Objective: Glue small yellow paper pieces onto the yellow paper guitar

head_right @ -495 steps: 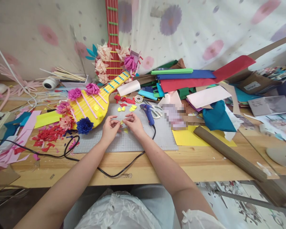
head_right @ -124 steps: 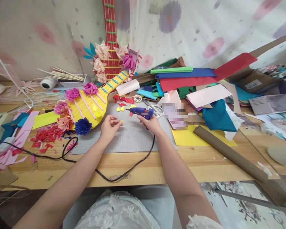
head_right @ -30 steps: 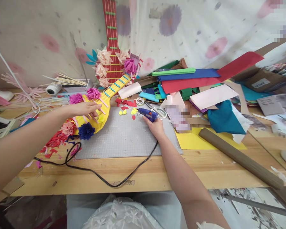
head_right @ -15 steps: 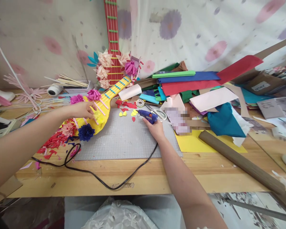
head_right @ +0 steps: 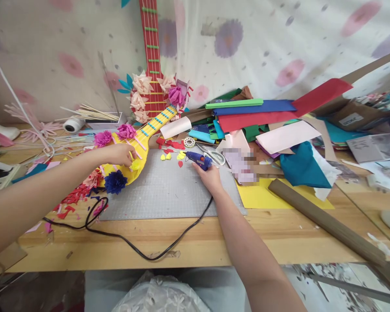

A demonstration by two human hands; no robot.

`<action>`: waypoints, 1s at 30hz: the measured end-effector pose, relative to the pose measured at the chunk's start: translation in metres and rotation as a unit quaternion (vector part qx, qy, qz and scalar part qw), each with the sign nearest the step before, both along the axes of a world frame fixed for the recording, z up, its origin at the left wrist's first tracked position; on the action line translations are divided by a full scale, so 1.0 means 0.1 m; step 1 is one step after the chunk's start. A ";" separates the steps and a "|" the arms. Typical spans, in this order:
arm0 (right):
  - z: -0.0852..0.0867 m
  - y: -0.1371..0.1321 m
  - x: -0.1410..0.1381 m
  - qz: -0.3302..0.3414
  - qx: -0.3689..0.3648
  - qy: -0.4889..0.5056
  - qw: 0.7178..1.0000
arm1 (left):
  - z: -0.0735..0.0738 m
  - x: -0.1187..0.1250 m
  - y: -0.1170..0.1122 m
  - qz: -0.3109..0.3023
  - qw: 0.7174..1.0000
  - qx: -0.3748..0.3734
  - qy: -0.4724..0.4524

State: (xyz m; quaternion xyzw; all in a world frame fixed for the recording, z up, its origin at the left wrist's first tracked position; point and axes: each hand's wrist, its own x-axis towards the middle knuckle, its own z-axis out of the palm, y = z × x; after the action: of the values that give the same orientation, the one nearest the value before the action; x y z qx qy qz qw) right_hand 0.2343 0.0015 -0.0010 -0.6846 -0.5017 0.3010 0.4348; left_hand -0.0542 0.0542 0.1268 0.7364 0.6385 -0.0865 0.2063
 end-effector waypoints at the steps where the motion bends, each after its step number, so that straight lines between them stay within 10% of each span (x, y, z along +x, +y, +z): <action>1: 0.00 0.00 0.00 0.000 0.001 0.000 1.000 | -0.01 0.00 0.00 -0.002 1.000 -0.004 -0.008; 15: 0.00 -0.01 -0.01 -0.006 -0.010 -0.005 1.000 | -0.05 -0.20 0.09 -0.057 0.986 -0.128 -0.086; 30: -0.04 0.02 0.01 -0.003 -0.005 -0.006 1.000 | 0.02 -0.09 -0.03 0.098 0.963 -0.128 -0.215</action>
State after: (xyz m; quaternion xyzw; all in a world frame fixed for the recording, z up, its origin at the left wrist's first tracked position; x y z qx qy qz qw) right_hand 0.2357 0.0033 -0.0053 -0.6900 -0.5010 0.2979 0.4291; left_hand -0.0637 0.0510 0.1285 0.6388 0.6321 0.0133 0.4384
